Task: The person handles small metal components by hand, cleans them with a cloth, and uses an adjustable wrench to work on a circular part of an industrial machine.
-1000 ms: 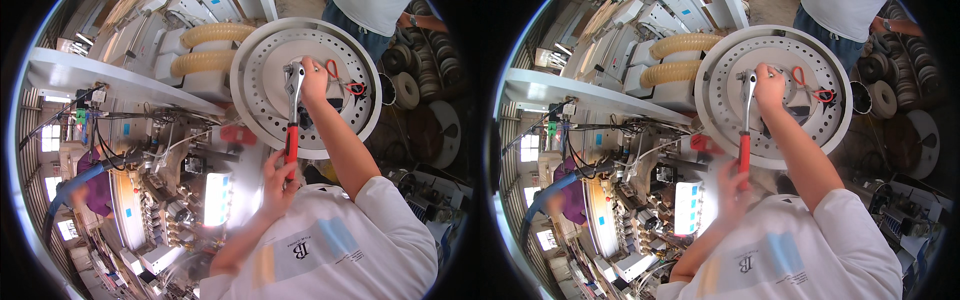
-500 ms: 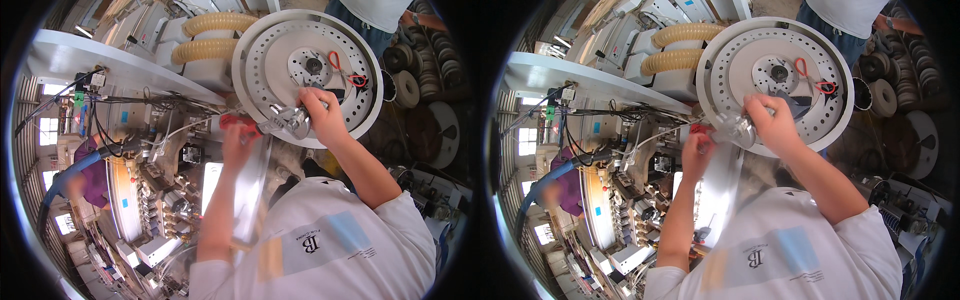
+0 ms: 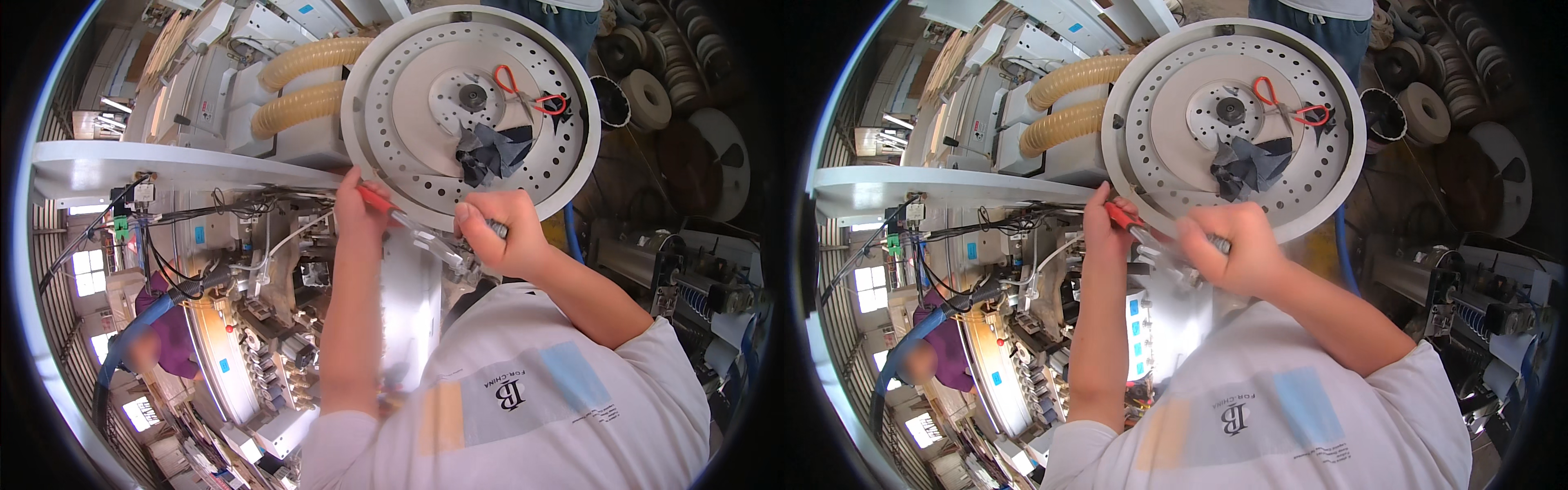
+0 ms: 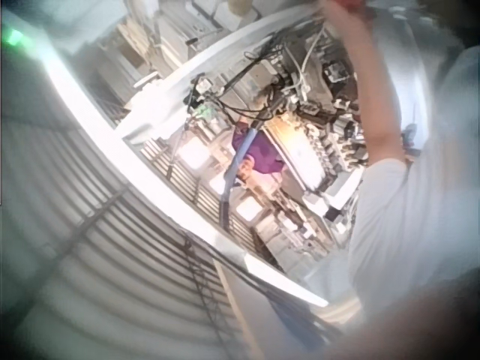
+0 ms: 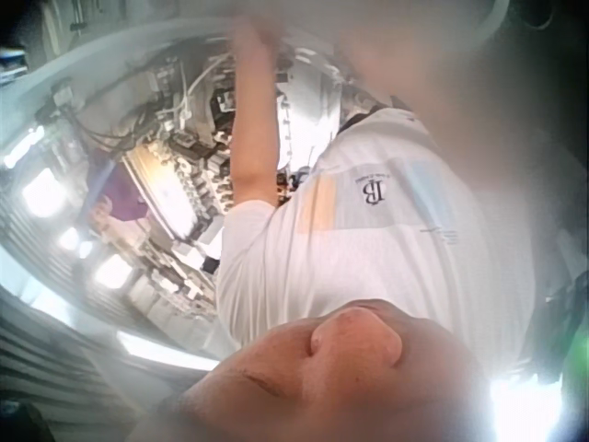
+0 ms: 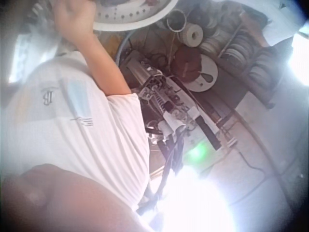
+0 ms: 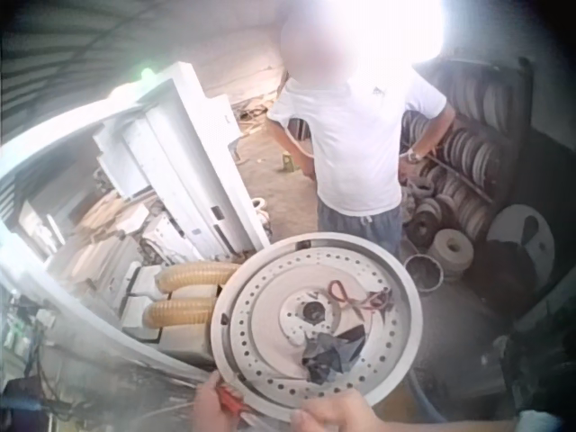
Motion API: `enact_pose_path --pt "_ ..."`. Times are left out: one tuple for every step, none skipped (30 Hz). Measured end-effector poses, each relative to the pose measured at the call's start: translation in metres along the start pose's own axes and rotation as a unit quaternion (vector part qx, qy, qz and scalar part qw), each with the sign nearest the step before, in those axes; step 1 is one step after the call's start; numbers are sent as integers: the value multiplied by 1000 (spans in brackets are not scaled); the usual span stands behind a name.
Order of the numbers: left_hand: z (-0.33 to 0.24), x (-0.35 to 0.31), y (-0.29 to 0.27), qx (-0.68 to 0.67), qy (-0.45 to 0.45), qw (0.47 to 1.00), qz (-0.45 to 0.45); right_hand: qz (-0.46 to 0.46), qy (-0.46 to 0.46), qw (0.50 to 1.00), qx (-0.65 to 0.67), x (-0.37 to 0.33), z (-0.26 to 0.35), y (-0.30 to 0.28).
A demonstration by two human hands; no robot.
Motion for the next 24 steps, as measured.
enact_pose_path --pt "-4 9 1 28 41 999 -8 -19 -37 998 -37 -2 -5 0" --pt "-10 14 2 56 82 995 -16 -37 -74 994 -75 -4 -10 -1" --pt "-18 17 3 82 124 989 -25 -60 -81 992 -70 -6 -18 -2" --pt "-25 15 11 91 139 985 -39 -83 -91 990 -66 -4 -25 -5" --pt "-29 12 22 98 164 981 -30 -104 -101 987 -62 -3 -29 -9" --pt "-33 9 32 104 190 976 -22 -111 -108 983 -97 -4 -30 -13" --pt "-38 0 40 111 216 970 -18 -106 -111 982 -111 -6 -31 -12" --pt "-44 -8 47 113 236 965 -12 -101 -112 980 -128 -8 -33 -13" --pt "-51 -16 55 116 256 960 -7 -96 -114 978 -144 -9 -35 -12" --pt "-57 -25 63 117 276 954 -1 -95 -101 980 -142 -9 -36 -13" --pt "-62 -33 72 128 297 946 11 -95 -87 982 -141 -8 -39 -13" --pt "-66 -41 81 138 318 938 24 -95 -73 983 -139 -8 -42 -14" --pt "-72 -52 88 147 342 927 35 -84 -77 982 -152 -7 -43 -12" --pt "-75 -63 97 153 358 920 49 -76 -79 980 -166 -8 -44 -11" --pt "-79 -74 105 158 375 911 63 -67 -80 978 -180 -8 -44 -10" --pt "-83 -87 112 163 393 902 75 -64 -86 980 -170 -9 -42 -8" --pt "-85 -99 121 168 415 890 90 -64 -90 981 -161 -7 -39 -6" --pt "-84 -113 130 172 437 877 105 -64 -94 982 -152 -7 -37 -4" --pt "-84 -123 138 176 458 863 122 -63 -102 979 -163 -6 -37 -5" --pt "-84 -130 140 165 463 862 120 -62 -110 977 -174 -6 -37 -5" --pt "-84 -135 142 154 468 862 119 -62 -118 974 -185 -5 -37 -6" --pt "-82 -139 143 142 472 862 120 -73 -122 975 -171 -5 -37 -8" --pt "-82 -134 138 97 428 887 143 -84 -127 976 -155 -4 -36 -8" --pt "-85 -123 129 52 383 908 165 -94 -131 977 -140 -4 -35 -9"
Point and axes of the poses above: each hand's wrist, its own x-axis towards the middle knuckle, its own y-axis out of the palm, z = x × y, the point moved 5 cm from there along x, towards the middle knuckle, and after that the axes turned 6 degrees about -z, right-handed, at the moved point
